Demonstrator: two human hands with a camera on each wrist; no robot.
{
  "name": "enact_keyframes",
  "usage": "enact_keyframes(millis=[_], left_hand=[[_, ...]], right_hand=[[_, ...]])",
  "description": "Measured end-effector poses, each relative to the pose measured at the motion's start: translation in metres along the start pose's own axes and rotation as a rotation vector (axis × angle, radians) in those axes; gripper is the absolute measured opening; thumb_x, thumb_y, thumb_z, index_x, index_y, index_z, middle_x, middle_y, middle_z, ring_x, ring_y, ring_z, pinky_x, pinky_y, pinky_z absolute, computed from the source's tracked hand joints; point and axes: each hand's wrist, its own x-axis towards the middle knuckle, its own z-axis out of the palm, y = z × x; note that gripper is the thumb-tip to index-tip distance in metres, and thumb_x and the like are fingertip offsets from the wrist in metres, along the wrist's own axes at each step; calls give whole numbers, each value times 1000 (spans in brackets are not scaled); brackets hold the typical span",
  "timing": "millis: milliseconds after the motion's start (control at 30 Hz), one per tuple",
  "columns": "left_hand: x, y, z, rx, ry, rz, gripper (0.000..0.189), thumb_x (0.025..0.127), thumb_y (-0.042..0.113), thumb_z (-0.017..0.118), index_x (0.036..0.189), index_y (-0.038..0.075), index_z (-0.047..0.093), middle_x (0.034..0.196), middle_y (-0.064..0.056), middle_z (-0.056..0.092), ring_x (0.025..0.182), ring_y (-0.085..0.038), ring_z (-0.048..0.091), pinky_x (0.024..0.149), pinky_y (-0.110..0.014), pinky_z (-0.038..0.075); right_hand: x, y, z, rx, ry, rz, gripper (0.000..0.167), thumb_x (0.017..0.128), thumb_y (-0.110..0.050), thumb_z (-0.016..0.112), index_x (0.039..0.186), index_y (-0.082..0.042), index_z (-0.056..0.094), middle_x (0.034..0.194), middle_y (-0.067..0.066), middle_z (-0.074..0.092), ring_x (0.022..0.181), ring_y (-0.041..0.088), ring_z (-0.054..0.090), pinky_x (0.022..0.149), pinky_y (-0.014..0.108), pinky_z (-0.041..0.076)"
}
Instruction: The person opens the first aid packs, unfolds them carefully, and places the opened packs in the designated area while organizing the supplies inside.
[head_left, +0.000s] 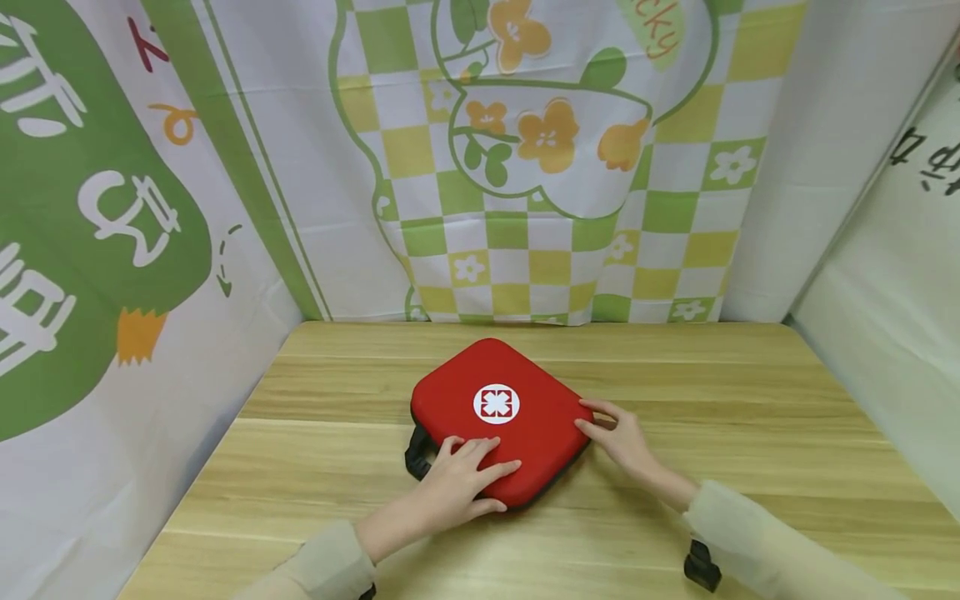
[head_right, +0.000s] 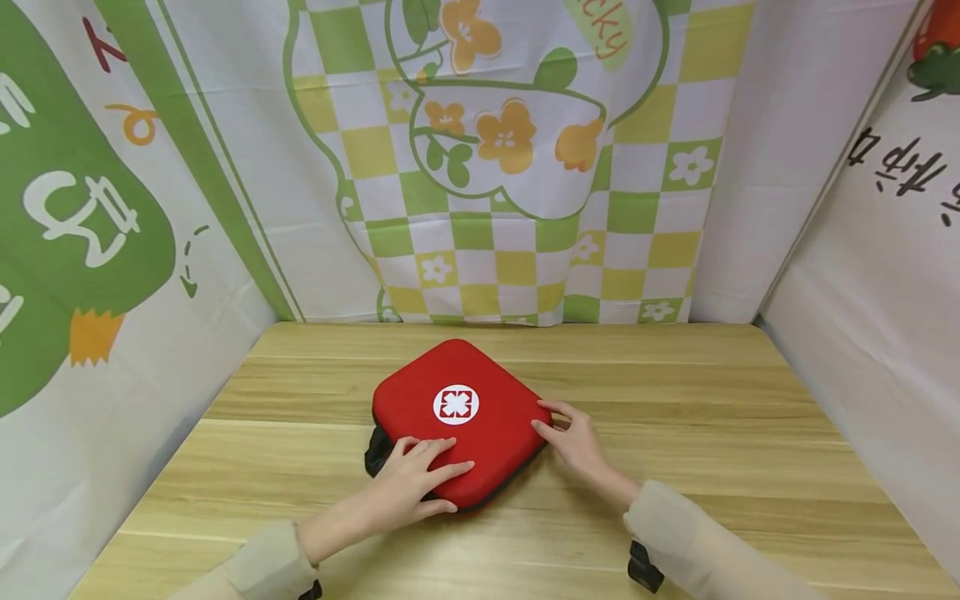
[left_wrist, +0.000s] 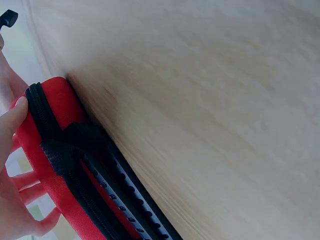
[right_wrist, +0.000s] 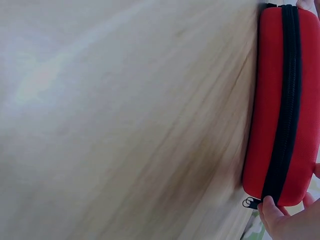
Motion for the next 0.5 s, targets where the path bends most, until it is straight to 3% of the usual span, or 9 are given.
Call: enact_keyframes(millis=[500], left_hand=[[6,22,-3,47,-21,30,53,78,55,55,124,30,51,121,-8,50,111,-18,45,83,-41,32]], right_hand=[[-16,7,-15,-27,22,-21,39,80,-9,64,115,5,55,118,24,51,101,37,54,73,15,44]])
